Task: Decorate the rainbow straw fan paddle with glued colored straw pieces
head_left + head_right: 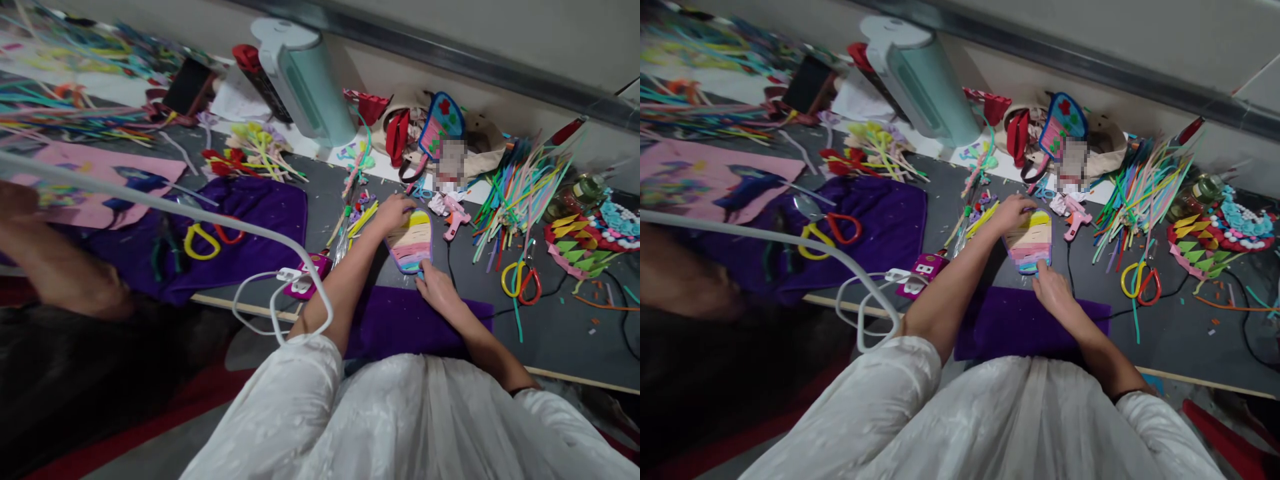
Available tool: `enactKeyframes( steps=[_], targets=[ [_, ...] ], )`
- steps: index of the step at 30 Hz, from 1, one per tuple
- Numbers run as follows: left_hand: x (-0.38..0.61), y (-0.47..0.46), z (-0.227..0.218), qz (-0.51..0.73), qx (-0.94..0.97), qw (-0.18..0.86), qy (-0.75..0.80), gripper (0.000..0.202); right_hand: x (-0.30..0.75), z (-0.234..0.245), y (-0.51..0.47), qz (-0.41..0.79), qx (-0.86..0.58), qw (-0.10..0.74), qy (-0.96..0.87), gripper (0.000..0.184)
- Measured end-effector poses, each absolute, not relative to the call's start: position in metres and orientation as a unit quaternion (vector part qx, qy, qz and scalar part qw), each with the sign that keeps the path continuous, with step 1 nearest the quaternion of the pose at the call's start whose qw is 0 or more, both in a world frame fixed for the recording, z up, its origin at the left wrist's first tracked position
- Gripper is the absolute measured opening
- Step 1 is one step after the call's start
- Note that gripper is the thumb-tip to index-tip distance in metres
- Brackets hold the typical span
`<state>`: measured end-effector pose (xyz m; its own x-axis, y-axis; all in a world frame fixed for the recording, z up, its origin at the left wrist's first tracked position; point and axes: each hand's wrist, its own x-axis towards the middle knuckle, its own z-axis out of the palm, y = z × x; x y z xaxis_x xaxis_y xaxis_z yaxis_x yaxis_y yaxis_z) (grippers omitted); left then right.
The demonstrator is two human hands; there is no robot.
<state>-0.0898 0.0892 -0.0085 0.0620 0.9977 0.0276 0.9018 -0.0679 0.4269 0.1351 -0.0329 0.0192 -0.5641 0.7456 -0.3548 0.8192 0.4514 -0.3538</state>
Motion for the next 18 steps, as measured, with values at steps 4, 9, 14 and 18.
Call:
enactKeyframes(
  steps=[4, 9, 14, 18],
  targets=[
    [-0.084, 0.098, -0.008, 0.176, 0.684, 0.165, 0.689, 0.035, 0.135, 0.019, -0.033, -0.245, 0.462, 0.074, 0.849, 0.027],
    [-0.075, 0.108, -0.003, 0.154, 0.646, 0.171, 0.728, 0.031, 0.135, 0.021, -0.033, -0.243, 0.462, 0.076, 0.849, 0.027],
    [-0.073, 0.11, -0.001, 0.136, 0.65, 0.172, 0.728, 0.032, 0.136, 0.02, -0.033, -0.243, 0.458, 0.068, 0.852, 0.027],
    [-0.075, 0.111, -0.003, 0.152, 0.65, 0.177, 0.723, 0.032, 0.136, 0.016, -0.034, -0.243, 0.458, 0.062, 0.853, 0.028]
  ],
)
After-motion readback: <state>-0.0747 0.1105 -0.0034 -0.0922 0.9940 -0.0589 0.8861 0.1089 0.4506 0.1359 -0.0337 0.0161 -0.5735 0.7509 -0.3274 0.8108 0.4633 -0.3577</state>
